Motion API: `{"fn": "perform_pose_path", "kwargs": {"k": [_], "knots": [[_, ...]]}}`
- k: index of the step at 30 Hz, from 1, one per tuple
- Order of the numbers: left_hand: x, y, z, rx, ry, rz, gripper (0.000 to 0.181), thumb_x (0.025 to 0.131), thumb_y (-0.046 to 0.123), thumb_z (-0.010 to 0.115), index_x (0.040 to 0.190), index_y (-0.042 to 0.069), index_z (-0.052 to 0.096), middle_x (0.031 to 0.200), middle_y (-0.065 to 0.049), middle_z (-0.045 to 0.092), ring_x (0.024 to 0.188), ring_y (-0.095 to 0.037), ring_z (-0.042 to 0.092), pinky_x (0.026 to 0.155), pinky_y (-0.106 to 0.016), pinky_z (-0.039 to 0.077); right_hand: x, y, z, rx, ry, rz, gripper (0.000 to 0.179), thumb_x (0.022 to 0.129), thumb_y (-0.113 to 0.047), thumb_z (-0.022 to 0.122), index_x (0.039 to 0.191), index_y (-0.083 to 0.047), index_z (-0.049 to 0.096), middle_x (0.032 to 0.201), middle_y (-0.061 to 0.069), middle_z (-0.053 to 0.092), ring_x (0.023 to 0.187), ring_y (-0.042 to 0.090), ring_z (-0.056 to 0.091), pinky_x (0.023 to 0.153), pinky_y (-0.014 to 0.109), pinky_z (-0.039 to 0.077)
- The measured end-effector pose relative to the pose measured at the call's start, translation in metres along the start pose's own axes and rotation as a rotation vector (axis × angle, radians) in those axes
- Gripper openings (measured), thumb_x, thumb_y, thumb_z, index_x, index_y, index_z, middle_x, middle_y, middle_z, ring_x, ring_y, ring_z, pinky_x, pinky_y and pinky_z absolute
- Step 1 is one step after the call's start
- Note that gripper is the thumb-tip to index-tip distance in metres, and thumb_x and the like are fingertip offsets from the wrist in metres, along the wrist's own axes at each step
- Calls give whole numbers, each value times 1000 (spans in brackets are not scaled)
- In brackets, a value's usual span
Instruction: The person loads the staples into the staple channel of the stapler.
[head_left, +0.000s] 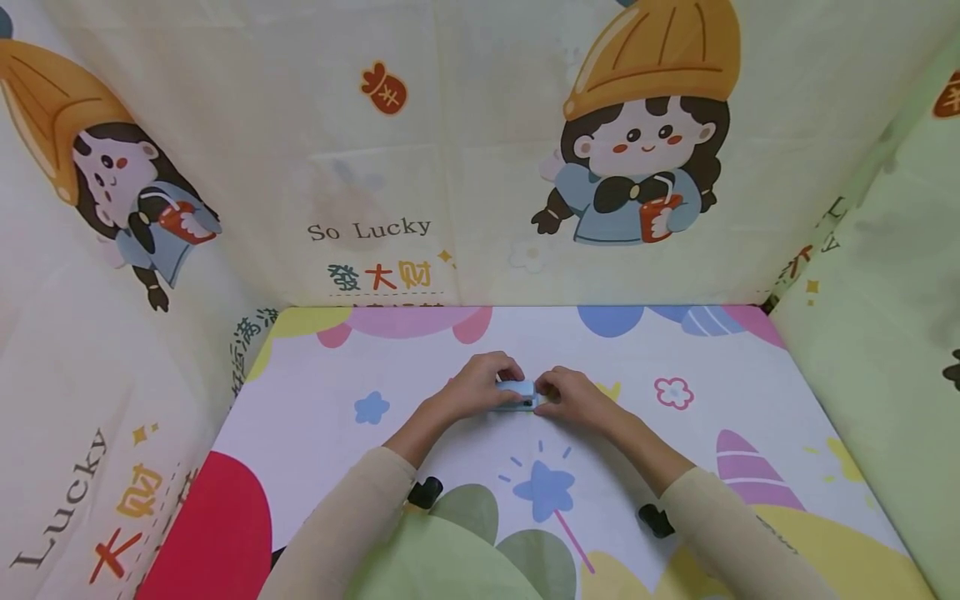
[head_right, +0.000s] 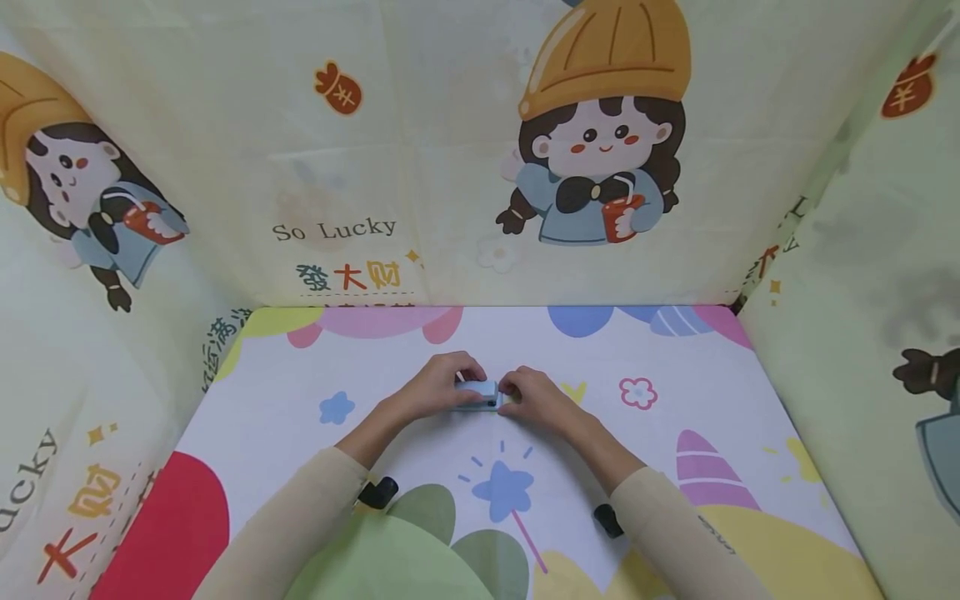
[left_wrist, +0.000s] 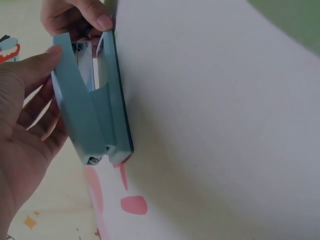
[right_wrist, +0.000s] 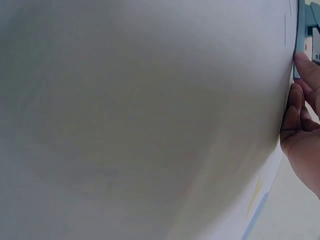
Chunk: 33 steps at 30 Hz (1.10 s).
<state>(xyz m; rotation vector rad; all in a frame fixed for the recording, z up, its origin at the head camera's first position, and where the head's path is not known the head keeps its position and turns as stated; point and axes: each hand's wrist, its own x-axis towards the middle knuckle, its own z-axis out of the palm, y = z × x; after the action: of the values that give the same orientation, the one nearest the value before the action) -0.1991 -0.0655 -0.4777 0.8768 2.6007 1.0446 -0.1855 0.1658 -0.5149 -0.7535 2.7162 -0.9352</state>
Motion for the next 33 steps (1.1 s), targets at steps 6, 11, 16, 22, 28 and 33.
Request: {"fn": "perform_pose_path", "kwargs": {"k": [6, 11, 16, 22, 28, 33], "knots": [[2, 0, 3, 37, -2, -5, 21, 86, 12, 84, 104, 7, 74, 99, -4, 70, 92, -15, 65, 84, -27, 53, 1, -1, 1, 4, 4, 1, 32, 85, -22, 86, 107, -4, 71, 97, 4, 66, 88, 14, 59, 83, 33, 54], [1, 4, 4, 62, -23, -29, 22, 86, 12, 84, 105, 7, 74, 100, -4, 69, 93, -15, 63, 86, -28, 53, 1, -1, 2, 13, 11, -13, 32, 84, -21, 87, 106, -4, 71, 97, 3, 67, 89, 14, 61, 83, 32, 54], [0, 8, 4, 101, -36, -21, 22, 88, 13, 83, 106, 7, 73, 102, -4, 69, 94, -16, 62, 88, -30, 53, 1, -2, 1, 23, 15, -14, 32, 83, -20, 87, 106, -4, 71, 96, 3, 67, 88, 14, 61, 82, 32, 54], [0, 9, 4, 121, -47, -29, 21, 89, 14, 82, 107, 7, 73, 102, -4, 69, 94, -15, 62, 89, -30, 53, 1, -2, 1, 24, 14, -9, 32, 83, -21, 88, 105, -5, 71, 96, 3, 67, 88, 14, 60, 82, 32, 54], [-1, 10, 1, 111, -37, -30, 22, 88, 13, 83, 108, 7, 74, 102, -4, 69, 95, -16, 63, 89, -30, 53, 2, -1, 2, 31, 9, -5, 33, 83, -21, 87, 107, -4, 71, 96, 3, 67, 87, 14, 60, 81, 31, 54], [-1, 9, 1, 102, -33, -28, 25, 89, 14, 82, 111, 5, 74, 104, -6, 70, 97, -17, 64, 90, -30, 54, 2, 0, 2, 35, 7, -4, 33, 83, -20, 87, 106, -4, 71, 96, 3, 68, 87, 14, 61, 81, 31, 54]]}}
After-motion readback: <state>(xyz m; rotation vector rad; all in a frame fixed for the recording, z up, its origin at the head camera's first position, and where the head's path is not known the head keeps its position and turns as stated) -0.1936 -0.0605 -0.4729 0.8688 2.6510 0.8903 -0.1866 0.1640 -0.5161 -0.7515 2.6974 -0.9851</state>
